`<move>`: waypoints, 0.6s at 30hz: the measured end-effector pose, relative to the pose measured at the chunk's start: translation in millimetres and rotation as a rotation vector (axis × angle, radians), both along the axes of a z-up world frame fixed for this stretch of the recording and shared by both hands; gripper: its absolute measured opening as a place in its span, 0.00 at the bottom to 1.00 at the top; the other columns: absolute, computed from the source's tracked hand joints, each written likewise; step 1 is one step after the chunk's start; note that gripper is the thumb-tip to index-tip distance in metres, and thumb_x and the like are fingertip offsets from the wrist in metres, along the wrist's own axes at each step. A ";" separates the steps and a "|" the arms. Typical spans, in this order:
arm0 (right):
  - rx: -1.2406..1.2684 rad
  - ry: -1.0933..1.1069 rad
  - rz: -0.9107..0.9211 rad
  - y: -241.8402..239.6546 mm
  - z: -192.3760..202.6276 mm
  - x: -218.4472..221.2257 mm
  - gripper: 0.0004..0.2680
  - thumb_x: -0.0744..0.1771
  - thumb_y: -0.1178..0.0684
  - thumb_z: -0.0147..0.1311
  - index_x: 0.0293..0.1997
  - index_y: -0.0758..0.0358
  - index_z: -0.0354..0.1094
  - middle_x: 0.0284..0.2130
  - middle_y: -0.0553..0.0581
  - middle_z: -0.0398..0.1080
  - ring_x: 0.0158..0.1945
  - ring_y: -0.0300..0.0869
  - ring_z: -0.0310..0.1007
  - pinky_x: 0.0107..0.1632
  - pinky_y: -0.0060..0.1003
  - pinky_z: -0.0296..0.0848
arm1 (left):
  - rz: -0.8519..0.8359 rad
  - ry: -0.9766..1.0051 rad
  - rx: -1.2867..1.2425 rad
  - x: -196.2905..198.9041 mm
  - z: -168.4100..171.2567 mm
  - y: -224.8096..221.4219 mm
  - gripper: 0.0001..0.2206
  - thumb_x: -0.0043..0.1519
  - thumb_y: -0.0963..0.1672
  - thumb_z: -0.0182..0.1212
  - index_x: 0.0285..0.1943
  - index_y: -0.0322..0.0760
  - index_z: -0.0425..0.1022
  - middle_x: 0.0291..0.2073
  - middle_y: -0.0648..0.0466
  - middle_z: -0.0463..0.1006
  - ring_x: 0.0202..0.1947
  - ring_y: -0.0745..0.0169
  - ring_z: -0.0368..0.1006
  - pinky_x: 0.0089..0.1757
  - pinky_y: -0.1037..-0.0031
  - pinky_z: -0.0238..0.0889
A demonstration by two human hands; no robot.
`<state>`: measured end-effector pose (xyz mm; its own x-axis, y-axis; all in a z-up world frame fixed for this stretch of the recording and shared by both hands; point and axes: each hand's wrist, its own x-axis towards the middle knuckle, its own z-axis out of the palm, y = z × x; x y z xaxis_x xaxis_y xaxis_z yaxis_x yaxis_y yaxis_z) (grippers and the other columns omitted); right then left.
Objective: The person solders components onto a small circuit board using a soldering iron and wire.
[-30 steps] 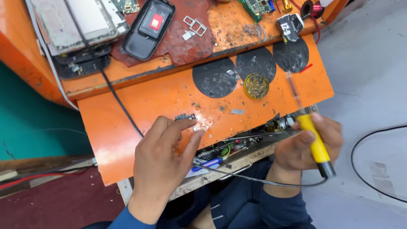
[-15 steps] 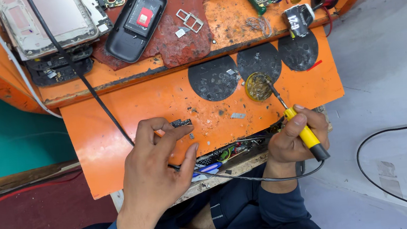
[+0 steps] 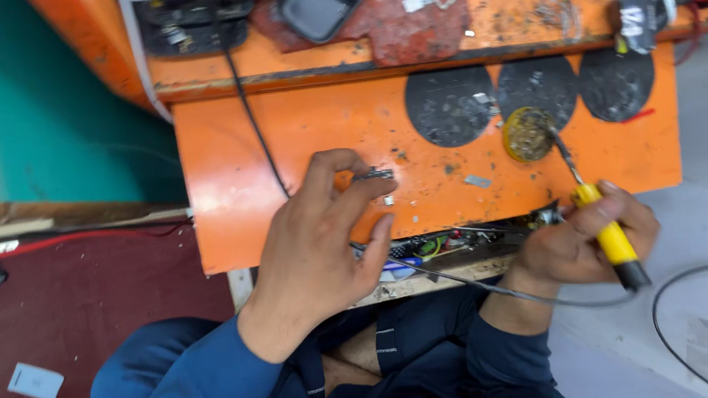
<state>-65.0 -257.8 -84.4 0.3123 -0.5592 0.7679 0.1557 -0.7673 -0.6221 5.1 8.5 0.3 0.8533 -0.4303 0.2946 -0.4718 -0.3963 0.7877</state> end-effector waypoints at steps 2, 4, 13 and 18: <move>0.129 -0.147 0.006 6.8 6.4 -1.4 0.12 0.75 0.48 0.51 0.49 0.71 0.62 0.35 0.60 0.63 0.26 0.41 0.64 0.30 0.31 0.65 | 0.007 0.027 0.004 -1.2 0.9 1.3 0.13 0.56 0.41 0.67 0.50 0.37 0.78 0.51 0.47 0.70 0.40 0.51 0.76 0.38 0.64 0.72; 0.111 -0.163 0.068 15.9 10.0 -3.6 0.12 0.74 0.47 0.51 0.48 0.70 0.61 0.36 0.60 0.63 0.26 0.41 0.65 0.29 0.31 0.65 | -0.004 0.056 0.004 -0.9 0.7 1.3 0.13 0.56 0.41 0.67 0.49 0.36 0.79 0.51 0.48 0.71 0.39 0.51 0.76 0.37 0.64 0.72; 0.232 -0.066 0.605 22.3 8.3 -10.0 0.15 0.70 0.44 0.60 0.47 0.69 0.65 0.31 0.66 0.69 0.29 0.46 0.75 0.31 0.36 0.78 | 0.027 0.012 0.008 -0.7 -2.4 -1.4 0.08 0.60 0.42 0.67 0.46 0.36 0.79 0.50 0.48 0.71 0.36 0.56 0.75 0.37 0.66 0.71; 0.285 -0.053 0.667 26.6 5.7 -21.2 0.16 0.69 0.45 0.65 0.49 0.68 0.66 0.32 0.66 0.69 0.32 0.47 0.77 0.34 0.36 0.79 | 0.035 0.033 0.022 -0.4 -1.3 -2.5 0.08 0.60 0.42 0.67 0.46 0.36 0.80 0.50 0.49 0.71 0.33 0.59 0.73 0.35 0.67 0.70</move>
